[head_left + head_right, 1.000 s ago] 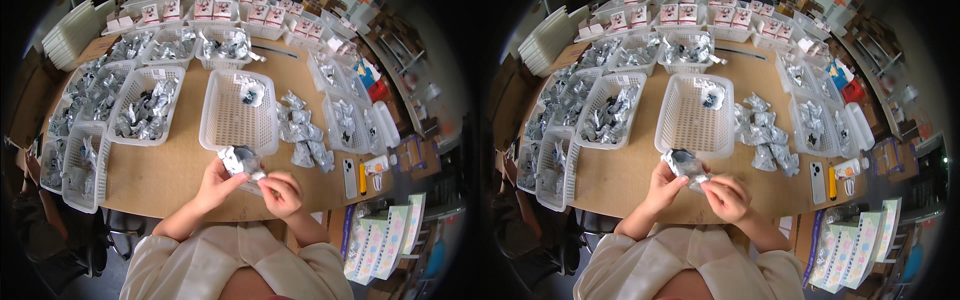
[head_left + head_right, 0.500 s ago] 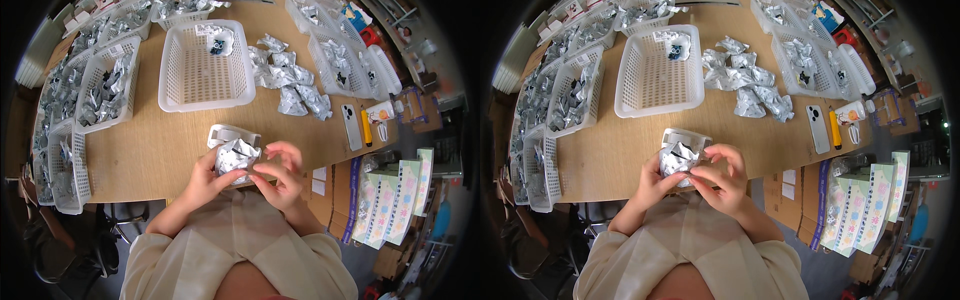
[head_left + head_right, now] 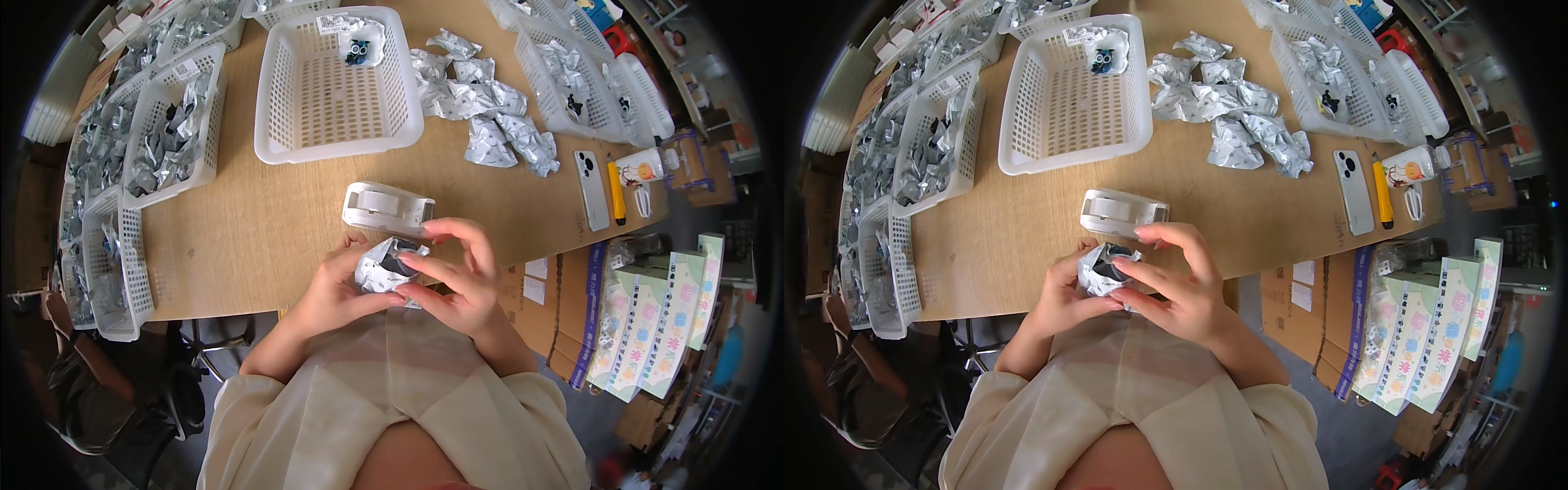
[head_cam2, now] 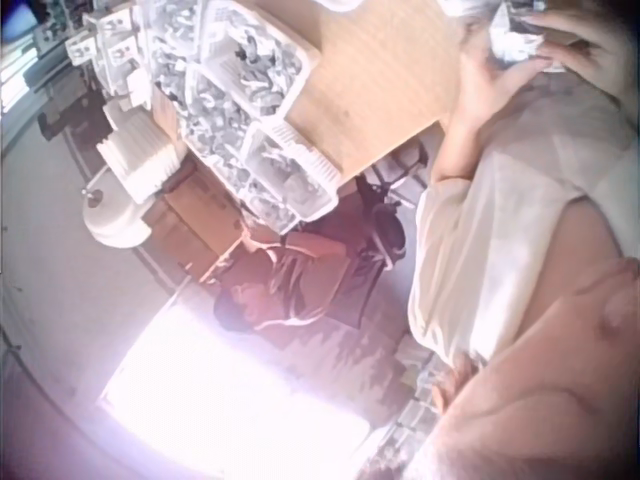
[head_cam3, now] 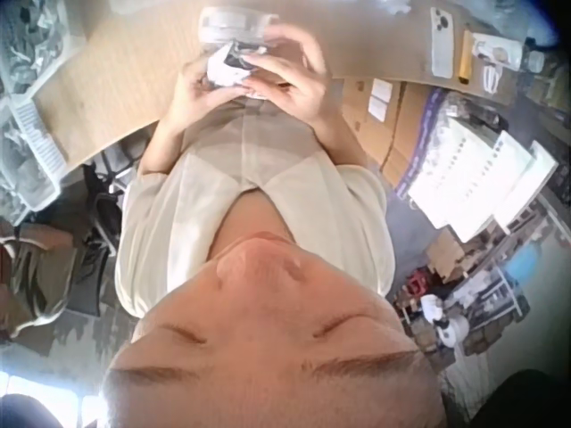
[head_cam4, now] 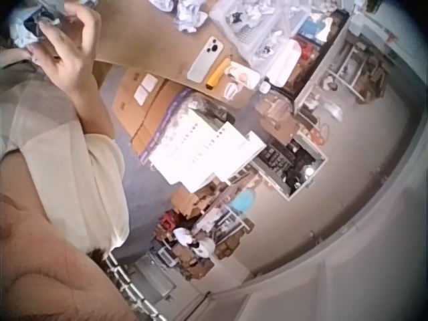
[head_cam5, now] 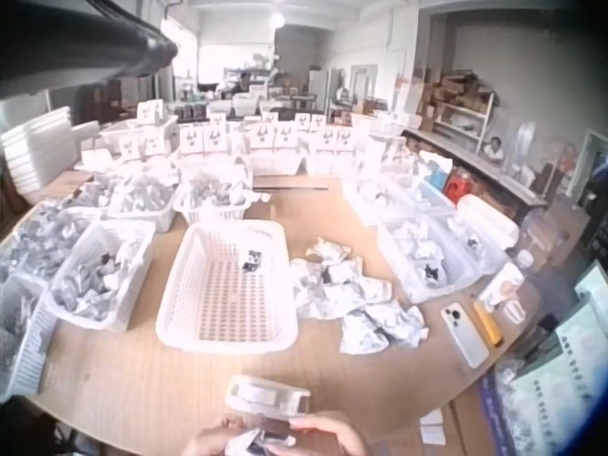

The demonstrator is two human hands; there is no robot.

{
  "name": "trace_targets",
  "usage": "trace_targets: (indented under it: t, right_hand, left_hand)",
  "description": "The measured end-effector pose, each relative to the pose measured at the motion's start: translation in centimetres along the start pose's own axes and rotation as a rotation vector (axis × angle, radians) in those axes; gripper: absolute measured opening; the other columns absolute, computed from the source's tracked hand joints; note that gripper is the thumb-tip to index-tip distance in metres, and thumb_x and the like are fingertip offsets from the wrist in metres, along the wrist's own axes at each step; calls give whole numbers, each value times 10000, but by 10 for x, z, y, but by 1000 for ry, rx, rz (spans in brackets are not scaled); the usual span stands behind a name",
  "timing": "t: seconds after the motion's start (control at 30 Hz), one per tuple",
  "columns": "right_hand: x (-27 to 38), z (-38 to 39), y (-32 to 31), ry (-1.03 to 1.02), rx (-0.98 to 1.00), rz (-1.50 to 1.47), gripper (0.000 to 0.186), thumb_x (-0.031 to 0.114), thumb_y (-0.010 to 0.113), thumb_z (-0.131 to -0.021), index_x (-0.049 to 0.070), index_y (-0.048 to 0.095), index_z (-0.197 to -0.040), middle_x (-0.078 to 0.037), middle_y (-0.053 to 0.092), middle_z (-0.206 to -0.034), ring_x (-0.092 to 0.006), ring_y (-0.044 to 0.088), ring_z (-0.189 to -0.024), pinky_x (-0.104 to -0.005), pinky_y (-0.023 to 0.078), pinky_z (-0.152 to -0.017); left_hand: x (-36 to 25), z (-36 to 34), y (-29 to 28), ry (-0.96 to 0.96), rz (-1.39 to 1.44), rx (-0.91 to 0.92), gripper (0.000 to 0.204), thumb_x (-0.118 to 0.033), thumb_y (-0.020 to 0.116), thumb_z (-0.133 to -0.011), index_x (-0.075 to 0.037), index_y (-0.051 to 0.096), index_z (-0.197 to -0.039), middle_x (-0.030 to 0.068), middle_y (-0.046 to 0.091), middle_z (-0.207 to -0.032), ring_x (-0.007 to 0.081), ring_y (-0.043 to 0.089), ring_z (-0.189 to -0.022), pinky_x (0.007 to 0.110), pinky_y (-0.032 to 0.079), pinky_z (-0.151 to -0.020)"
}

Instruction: The person seals small silver foil pouches using a handheld tape dispenser. They pick up each pouch, apply tape to the opening, and place the sealed pouch into a white plastic basket. The process is repeated for multiple pouches throughout the clip.

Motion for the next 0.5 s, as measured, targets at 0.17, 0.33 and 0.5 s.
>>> trace_targets:
  t: [0.17,0.33,0.5]
  right_hand:
    - [1,2,0,56,-50,27,374,98,852,-629,58,715,-974,-135,557,-1144,-270,590,-962,-367,512,-770]
    - [-2,-2,6,120,20,14,351,144,822,-663,53,709,-983,-139,554,-1169,-289,559,-1037,-399,475,-858]
    - [1,-1,3,81,47,-53,339,133,791,-674,45,707,-991,-142,554,-1177,-302,551,-1043,-405,459,-875]
  left_hand:
    - [6,7,4,-165,188,-46,477,-70,799,-753,30,598,-1174,84,688,-1009,141,643,-926,308,519,-803]
    - [2,5,5,-154,106,26,478,-62,786,-764,35,586,-1188,93,688,-1009,133,638,-914,303,516,-803]
    - [4,9,13,-181,277,104,398,-44,738,-815,37,591,-1175,86,674,-1076,126,617,-965,303,510,-823]
Point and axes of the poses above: each hand's wrist, its own z-axis away from the middle knuckle, its own y-axis out of the palm, x = y × z, the point moved 8 cm from there along -z, towards the middle knuckle
